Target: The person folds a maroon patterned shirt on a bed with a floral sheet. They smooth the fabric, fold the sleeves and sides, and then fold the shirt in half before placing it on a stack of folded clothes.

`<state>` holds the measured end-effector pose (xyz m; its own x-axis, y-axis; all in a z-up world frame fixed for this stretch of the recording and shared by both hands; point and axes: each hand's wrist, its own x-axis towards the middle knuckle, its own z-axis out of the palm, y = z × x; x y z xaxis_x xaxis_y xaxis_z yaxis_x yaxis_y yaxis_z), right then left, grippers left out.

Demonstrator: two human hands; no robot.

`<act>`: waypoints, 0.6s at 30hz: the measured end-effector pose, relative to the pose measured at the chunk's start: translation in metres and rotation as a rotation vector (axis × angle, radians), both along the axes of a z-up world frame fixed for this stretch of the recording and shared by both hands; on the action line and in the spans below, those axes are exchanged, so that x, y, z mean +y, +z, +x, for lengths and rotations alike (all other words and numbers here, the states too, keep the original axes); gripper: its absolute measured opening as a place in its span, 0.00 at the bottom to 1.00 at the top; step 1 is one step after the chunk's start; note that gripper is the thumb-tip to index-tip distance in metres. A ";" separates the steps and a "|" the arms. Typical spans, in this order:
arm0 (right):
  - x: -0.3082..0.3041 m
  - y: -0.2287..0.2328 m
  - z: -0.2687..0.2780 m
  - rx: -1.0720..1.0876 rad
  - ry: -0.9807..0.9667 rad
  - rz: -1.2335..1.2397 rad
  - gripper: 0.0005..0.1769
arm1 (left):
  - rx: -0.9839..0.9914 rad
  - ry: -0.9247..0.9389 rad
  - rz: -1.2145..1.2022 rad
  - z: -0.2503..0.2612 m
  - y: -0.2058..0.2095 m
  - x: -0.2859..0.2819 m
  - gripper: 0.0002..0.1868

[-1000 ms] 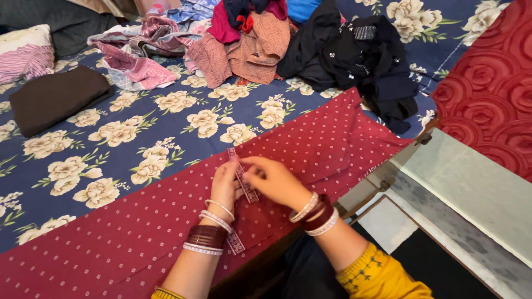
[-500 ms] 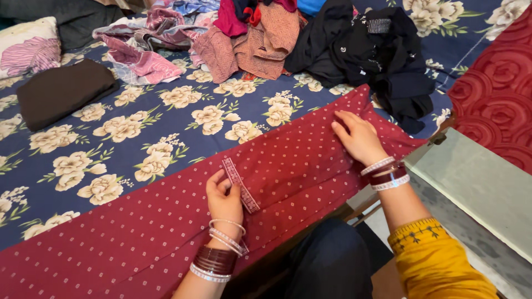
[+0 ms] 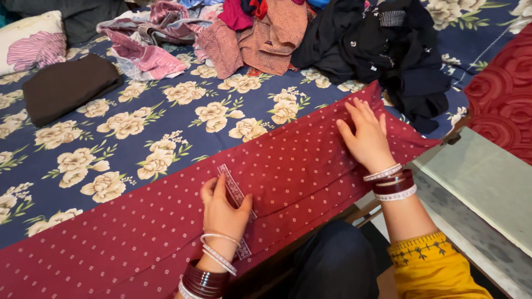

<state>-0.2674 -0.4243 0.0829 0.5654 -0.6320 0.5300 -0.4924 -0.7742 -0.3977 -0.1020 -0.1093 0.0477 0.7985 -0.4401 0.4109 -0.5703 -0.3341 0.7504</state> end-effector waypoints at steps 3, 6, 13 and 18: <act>0.029 0.019 0.015 -0.035 0.125 -0.015 0.30 | -0.188 0.048 0.070 -0.009 0.031 0.000 0.32; 0.069 0.019 0.042 -0.011 0.378 0.059 0.32 | -0.324 -0.132 0.113 -0.001 0.027 -0.031 0.31; 0.083 -0.023 0.058 0.281 0.500 -0.234 0.35 | -0.441 -0.181 0.466 0.006 -0.037 -0.074 0.40; -0.031 -0.029 0.028 0.425 0.137 -0.092 0.33 | -0.455 -0.179 0.470 0.006 -0.039 -0.069 0.41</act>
